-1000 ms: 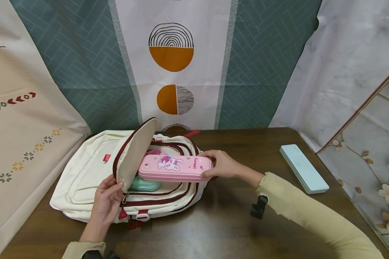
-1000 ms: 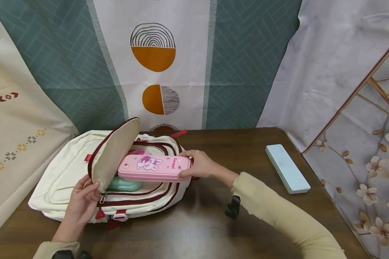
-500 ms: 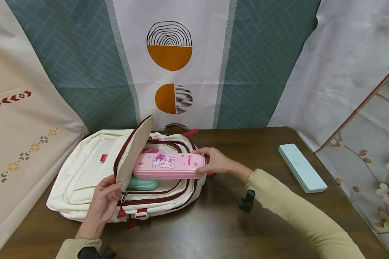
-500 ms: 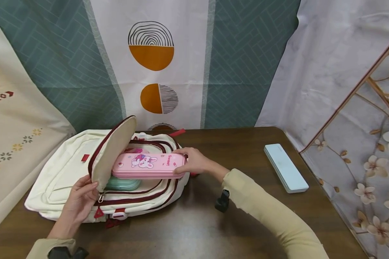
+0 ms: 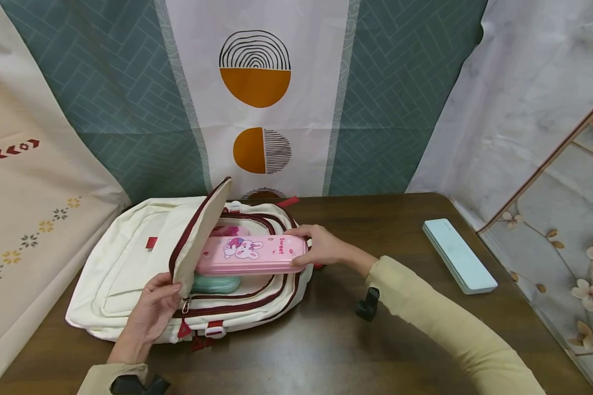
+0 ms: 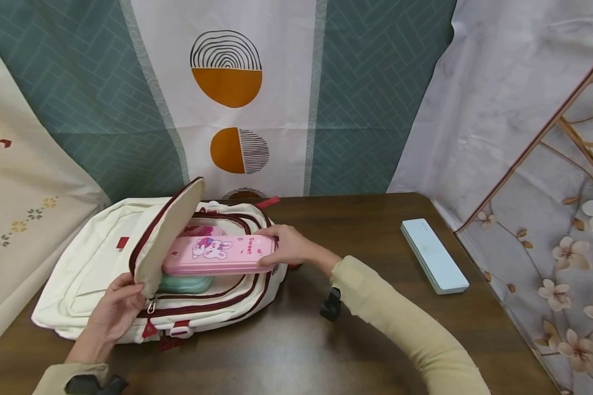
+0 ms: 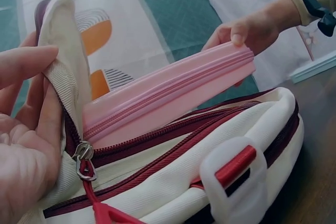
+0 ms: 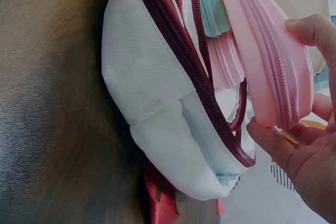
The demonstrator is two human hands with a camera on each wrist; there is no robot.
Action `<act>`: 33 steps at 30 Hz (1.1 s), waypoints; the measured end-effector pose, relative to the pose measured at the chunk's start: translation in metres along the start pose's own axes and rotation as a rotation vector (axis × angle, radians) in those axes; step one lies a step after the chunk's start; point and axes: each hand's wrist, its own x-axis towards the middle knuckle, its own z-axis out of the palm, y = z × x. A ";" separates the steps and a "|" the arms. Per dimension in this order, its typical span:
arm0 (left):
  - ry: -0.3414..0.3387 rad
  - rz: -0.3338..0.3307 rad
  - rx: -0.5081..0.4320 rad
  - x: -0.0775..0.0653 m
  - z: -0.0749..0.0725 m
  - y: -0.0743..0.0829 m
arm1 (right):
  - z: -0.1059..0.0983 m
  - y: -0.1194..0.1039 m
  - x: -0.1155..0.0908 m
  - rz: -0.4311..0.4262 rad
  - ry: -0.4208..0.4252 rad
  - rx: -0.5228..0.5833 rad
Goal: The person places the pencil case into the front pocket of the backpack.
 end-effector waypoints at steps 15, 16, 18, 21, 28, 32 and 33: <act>-0.110 -0.034 0.013 0.003 0.003 0.018 | -0.002 -0.029 0.017 0.008 -0.015 -0.039; -0.116 -0.038 0.014 0.003 0.003 0.018 | 0.000 -0.029 0.018 0.012 -0.016 -0.033; -0.139 -0.039 0.022 0.004 0.004 0.018 | 0.005 -0.028 0.021 0.021 -0.015 -0.018; -0.188 -0.037 0.054 0.006 0.005 0.015 | 0.014 -0.028 0.025 0.021 -0.013 -0.001; -0.228 -0.018 0.072 0.012 0.008 0.006 | 0.032 -0.032 0.034 -0.038 0.015 -0.004; -0.222 -0.003 0.049 0.012 0.007 0.005 | 0.038 -0.034 0.036 -0.060 0.011 -0.015; -0.220 -0.005 0.044 0.011 0.007 0.005 | 0.040 -0.034 0.037 -0.071 0.007 -0.015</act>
